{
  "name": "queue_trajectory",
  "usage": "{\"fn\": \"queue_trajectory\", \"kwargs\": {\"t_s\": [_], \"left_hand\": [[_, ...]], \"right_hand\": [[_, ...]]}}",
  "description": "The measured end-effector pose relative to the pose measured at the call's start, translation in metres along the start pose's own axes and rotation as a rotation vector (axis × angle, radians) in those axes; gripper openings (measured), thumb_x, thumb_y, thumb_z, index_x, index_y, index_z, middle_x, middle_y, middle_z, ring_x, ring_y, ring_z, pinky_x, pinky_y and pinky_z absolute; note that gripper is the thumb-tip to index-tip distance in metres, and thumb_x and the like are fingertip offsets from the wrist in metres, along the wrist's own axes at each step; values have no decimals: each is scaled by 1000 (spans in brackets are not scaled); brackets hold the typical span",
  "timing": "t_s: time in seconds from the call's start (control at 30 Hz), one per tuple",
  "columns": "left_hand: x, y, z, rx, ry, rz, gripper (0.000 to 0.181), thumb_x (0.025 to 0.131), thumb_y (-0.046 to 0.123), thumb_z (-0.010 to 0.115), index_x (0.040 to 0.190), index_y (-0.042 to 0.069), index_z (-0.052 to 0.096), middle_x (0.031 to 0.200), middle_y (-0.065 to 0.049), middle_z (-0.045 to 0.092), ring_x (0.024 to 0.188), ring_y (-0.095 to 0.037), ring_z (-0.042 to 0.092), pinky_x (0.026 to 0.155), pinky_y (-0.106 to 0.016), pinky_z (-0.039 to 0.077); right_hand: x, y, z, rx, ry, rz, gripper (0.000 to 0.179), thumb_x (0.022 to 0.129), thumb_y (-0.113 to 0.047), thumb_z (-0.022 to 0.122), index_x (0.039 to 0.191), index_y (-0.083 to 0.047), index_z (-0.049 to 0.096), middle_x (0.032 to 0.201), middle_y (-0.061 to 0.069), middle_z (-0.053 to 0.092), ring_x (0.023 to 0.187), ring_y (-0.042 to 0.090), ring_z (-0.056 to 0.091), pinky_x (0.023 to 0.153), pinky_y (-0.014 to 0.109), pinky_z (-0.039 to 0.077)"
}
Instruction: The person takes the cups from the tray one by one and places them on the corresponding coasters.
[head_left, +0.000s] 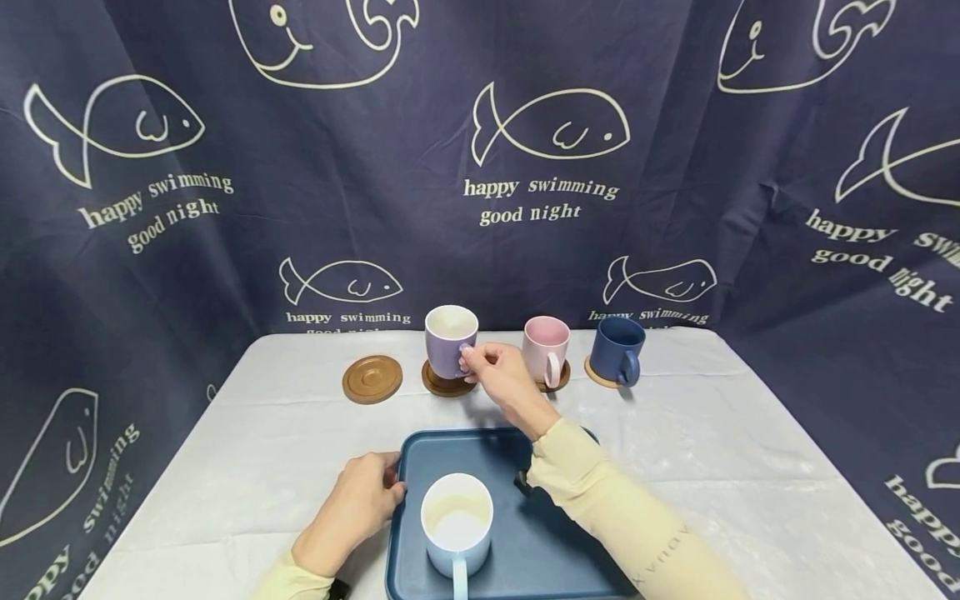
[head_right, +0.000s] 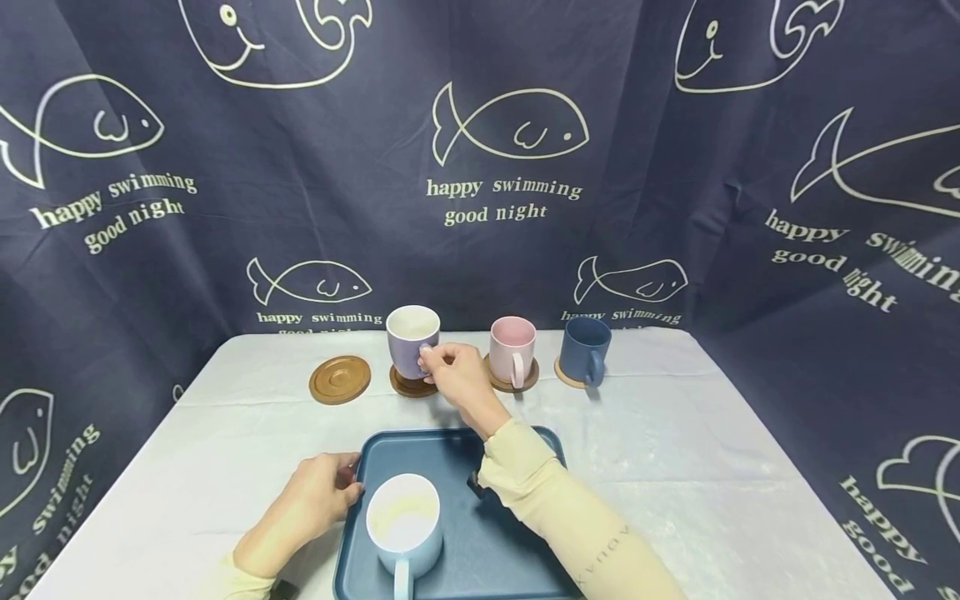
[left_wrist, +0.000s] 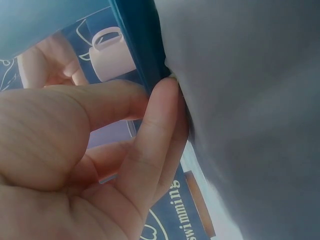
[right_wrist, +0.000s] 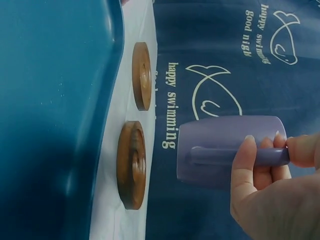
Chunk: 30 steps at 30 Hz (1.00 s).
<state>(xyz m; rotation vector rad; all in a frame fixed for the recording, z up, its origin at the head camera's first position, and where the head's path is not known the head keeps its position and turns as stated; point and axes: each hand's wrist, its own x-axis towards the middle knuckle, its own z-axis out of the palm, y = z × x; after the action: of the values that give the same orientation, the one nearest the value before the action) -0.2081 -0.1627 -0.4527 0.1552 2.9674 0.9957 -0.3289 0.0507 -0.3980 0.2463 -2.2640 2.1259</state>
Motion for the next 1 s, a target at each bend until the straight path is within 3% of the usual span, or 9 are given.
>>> {"fn": "queue_trajectory", "kwargs": {"t_s": [0.23, 0.47, 1.0], "left_hand": [[0, 1, 0, 5, 10, 12, 41, 85, 2, 77, 124, -8, 68, 73, 4, 57, 67, -11, 55, 60, -27, 48], [0, 0, 0, 4, 18, 20, 35, 85, 2, 77, 119, -5, 71, 72, 5, 56, 67, -10, 55, 60, -27, 47], [-1, 0, 1, 6, 23, 25, 38, 85, 2, 77, 121, -7, 70, 75, 5, 57, 70, -11, 56, 62, -27, 49]], "right_hand": [[4, 7, 8, -26, 56, 14, 22, 101, -14, 66, 89, 2, 71, 89, 8, 71, 85, 22, 68, 80, 31, 60], [10, 20, 15, 16, 82, 24, 24, 102, -13, 65, 86, 4, 69, 92, 13, 72, 82, 19, 67, 78, 31, 60], [15, 36, 24, 6, 104, 49, 27, 102, -15, 65, 92, 8, 73, 90, 10, 71, 81, 25, 69, 84, 43, 60]]}}
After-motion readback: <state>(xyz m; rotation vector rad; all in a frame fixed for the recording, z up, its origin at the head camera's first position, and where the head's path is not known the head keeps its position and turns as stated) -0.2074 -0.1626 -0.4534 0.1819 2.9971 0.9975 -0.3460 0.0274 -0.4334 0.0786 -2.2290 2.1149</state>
